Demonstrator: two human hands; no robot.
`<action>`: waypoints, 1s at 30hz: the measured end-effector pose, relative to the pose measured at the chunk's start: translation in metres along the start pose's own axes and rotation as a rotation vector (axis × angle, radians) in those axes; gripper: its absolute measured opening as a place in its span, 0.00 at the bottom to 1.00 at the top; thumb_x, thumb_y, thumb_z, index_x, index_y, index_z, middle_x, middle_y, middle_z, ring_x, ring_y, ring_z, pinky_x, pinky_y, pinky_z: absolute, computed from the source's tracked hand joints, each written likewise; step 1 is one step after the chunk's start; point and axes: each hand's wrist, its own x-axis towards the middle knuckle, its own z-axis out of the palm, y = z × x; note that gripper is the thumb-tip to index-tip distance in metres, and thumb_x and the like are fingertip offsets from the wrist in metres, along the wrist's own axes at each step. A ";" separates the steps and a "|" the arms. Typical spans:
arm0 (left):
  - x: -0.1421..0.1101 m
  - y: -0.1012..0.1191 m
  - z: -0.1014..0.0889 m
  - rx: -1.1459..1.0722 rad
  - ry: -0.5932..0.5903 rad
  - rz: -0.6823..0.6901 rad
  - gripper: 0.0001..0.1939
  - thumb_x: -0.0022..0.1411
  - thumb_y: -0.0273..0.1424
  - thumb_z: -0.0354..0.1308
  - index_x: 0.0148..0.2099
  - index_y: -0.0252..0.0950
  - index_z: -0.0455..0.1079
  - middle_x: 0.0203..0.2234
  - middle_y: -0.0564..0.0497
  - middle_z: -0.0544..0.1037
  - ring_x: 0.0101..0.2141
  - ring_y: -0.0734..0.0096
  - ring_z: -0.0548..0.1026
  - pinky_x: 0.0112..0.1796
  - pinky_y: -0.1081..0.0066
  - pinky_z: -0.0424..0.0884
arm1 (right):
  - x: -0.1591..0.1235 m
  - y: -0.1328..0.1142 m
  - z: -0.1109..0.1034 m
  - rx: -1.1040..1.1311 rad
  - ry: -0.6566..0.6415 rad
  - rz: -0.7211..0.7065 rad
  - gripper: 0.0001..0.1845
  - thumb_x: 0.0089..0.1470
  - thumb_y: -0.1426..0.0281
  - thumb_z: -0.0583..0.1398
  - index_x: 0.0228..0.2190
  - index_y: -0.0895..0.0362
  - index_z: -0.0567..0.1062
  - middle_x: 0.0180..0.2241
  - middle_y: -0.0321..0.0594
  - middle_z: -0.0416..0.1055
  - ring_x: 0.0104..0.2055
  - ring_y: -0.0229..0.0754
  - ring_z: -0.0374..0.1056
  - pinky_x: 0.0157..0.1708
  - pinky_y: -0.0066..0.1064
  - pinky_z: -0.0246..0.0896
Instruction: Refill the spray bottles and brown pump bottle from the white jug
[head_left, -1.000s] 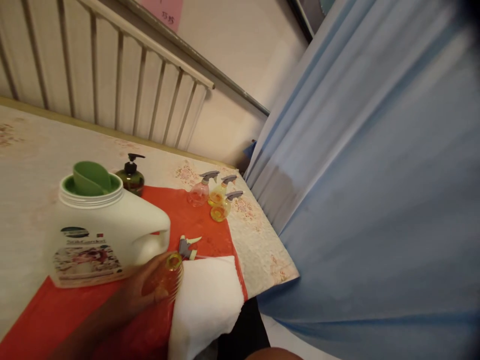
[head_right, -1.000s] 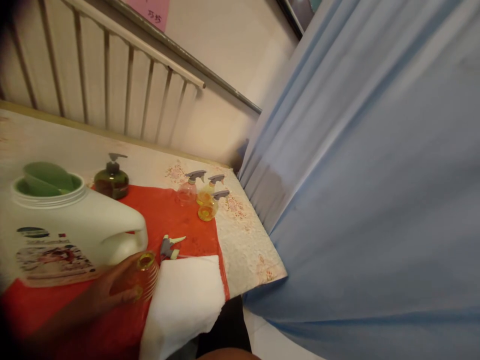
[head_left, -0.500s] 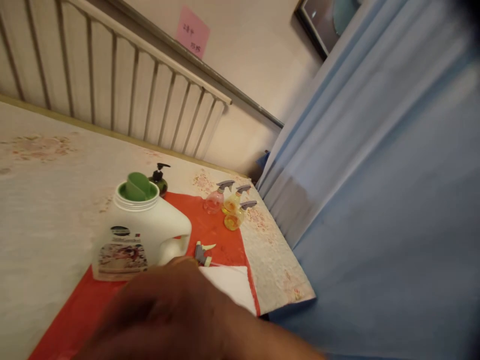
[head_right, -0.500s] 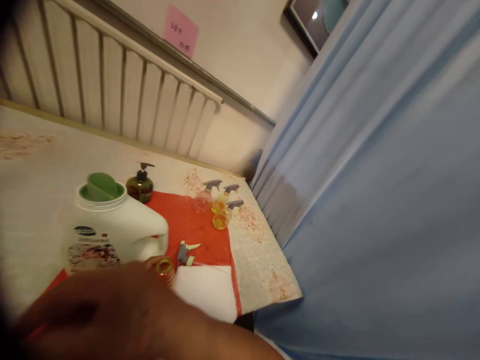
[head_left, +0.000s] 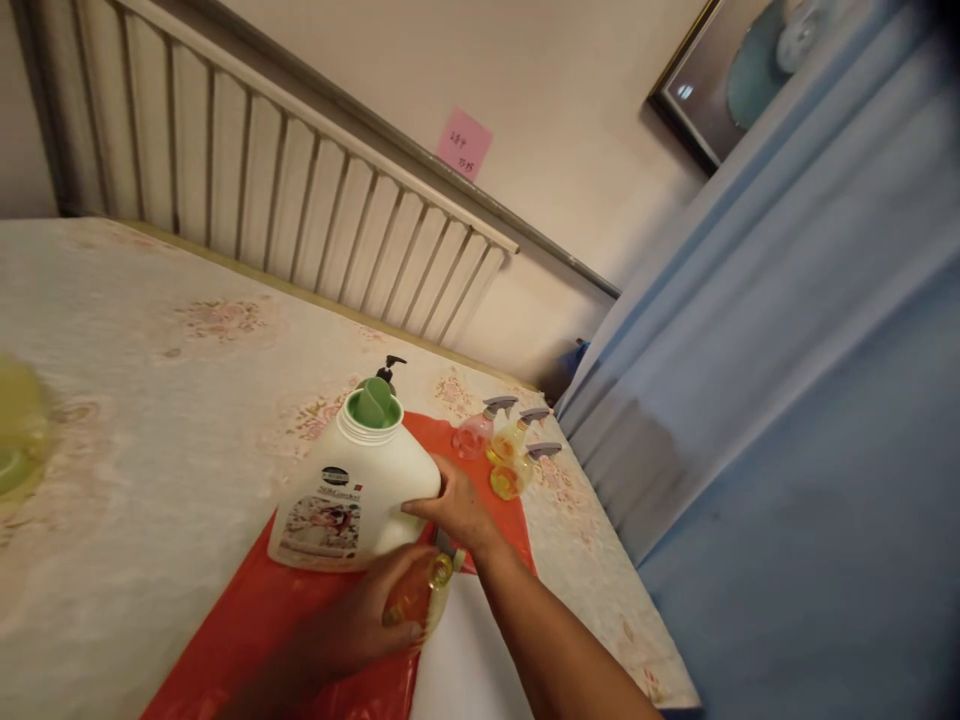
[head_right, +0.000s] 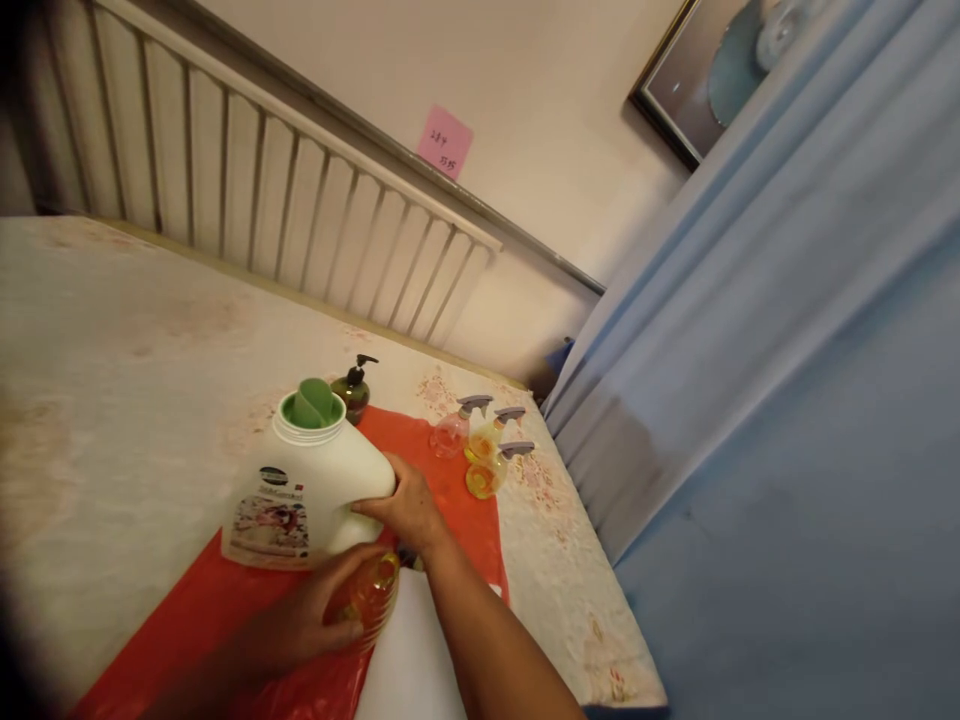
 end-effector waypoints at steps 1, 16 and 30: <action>-0.001 0.001 0.000 -0.022 -0.014 -0.013 0.41 0.50 0.32 0.60 0.66 0.49 0.54 0.65 0.53 0.62 0.64 0.49 0.58 0.63 0.61 0.57 | 0.003 0.005 0.002 -0.007 -0.008 0.037 0.26 0.36 0.67 0.71 0.42 0.54 0.77 0.40 0.35 0.77 0.42 0.46 0.70 0.44 0.35 0.66; -0.005 0.013 -0.002 -0.219 -0.027 0.015 0.37 0.50 0.27 0.59 0.61 0.53 0.58 0.60 0.61 0.67 0.62 0.52 0.61 0.61 0.62 0.60 | 0.039 -0.005 0.031 0.248 -0.014 0.100 0.21 0.30 0.66 0.71 0.32 0.56 0.77 0.28 0.31 0.73 0.28 0.38 0.63 0.30 0.27 0.60; -0.007 0.019 -0.005 -0.311 0.026 0.064 0.35 0.49 0.26 0.62 0.60 0.47 0.63 0.57 0.54 0.72 0.58 0.55 0.67 0.58 0.63 0.65 | 0.058 -0.088 0.021 0.383 0.169 -0.079 0.12 0.33 0.72 0.67 0.25 0.58 0.73 0.19 0.27 0.67 0.21 0.33 0.58 0.23 0.24 0.54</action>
